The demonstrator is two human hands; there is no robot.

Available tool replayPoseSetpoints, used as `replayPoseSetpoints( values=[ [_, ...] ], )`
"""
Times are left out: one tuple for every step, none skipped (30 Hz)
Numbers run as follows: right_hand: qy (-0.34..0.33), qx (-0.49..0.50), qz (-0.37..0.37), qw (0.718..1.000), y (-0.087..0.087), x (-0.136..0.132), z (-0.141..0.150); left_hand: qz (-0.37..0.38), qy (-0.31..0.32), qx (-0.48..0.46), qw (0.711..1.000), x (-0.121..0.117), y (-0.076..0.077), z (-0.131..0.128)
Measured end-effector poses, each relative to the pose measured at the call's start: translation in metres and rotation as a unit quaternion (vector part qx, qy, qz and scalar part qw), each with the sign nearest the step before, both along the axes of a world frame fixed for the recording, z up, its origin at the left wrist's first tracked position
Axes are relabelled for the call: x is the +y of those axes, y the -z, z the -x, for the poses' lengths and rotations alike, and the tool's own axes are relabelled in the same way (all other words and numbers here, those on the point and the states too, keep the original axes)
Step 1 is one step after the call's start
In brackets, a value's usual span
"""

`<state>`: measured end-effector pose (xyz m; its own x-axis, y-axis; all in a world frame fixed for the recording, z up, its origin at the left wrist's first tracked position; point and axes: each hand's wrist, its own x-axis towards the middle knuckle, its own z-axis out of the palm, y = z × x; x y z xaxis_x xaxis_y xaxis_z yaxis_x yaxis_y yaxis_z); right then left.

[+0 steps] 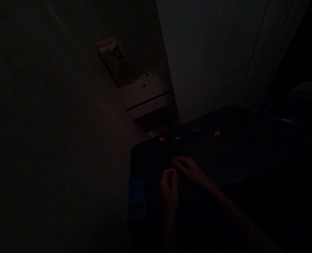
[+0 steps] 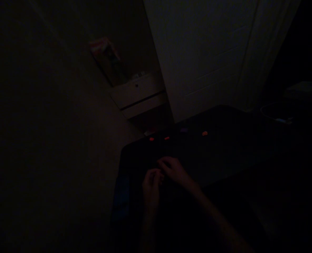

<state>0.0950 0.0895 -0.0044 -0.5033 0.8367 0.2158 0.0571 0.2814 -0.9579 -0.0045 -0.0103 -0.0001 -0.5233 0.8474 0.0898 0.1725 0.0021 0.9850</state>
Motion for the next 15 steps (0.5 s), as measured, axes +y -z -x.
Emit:
replayPoseSetpoints(
  values=[
    [0.0, -0.001, 0.001, 1.0, 0.0008, 0.0004, 0.0005, 0.0, 0.0, -0.001, 1.0, 0.0002, 0.0006, 0.0002],
    [0.0, -0.001, 0.002, 1.0, 0.0016, 0.0008, 0.001, -0.002, 0.0, -0.003, 1.0, 0.0003, 0.0011, 0.0003],
    [0.001, -0.001, 0.002, 1.0, 0.0022, 0.0011, 0.0014, -0.003, -0.001, -0.004, 1.0, 0.0003, 0.0014, 0.0004],
    [0.0, -0.001, 0.003, 1.0, 0.0027, 0.0013, 0.0017, -0.003, -0.001, -0.004, 1.0, 0.0002, 0.0015, 0.0005],
    [-0.001, -0.001, 0.003, 1.0, 0.003, 0.0015, 0.0018, -0.001, -0.001, -0.003, 1.0, 0.0001, 0.0015, 0.0006],
    [-0.003, -0.001, 0.004, 1.0, 0.0032, 0.0016, 0.0019, 0.0, 0.0, -0.002, 1.0, 0.0, 0.0015, 0.0007],
    [-0.004, -0.001, 0.005, 1.0, 0.0033, 0.0016, 0.0019, 0.001, 0.001, -0.002, 1.0, -0.0002, 0.0015, 0.0008],
    [-0.004, -0.002, 0.005, 1.0, 0.0034, 0.0017, 0.0018, 0.001, 0.001, -0.003, 1.0, -0.0004, 0.0016, 0.001],
    [-0.003, -0.002, 0.006, 1.0, 0.0035, 0.0017, 0.0018, 0.001, 0.003, -0.003, 1.0, -0.0005, 0.0017, 0.0012],
    [-0.001, -0.002, 0.007, 1.0, 0.0035, 0.0017, 0.0018, 0.0, 0.004, -0.003, 1.0, -0.0005, 0.0019, 0.0014],
    [0.0, -0.001, 0.007, 1.0, 0.0036, 0.0017, 0.0018, 0.001, 0.004, -0.002, 1.0, -0.0004, 0.0021, 0.0016],
    [0.0, 0.001, 0.007, 1.0, 0.0037, 0.0016, 0.0019, 0.003, 0.005, -0.001, 1.0, -0.0002, 0.0022, 0.0017],
    [0.0, 0.002, 0.007, 1.0, 0.0037, 0.0015, 0.002, 0.006, 0.005, 0.001, 1.0, 0.0, 0.0024, 0.0019],
    [-0.001, 0.003, 0.007, 1.0, 0.0037, 0.0013, 0.0021, 0.01, 0.003, 0.003, 1.0, 0.0004, 0.0025, 0.0019],
    [-0.003, 0.004, 0.007, 1.0, 0.0036, 0.0011, 0.0022, 0.013, 0.002, 0.005, 1.0, 0.0007, 0.0027, 0.002]
  ],
)
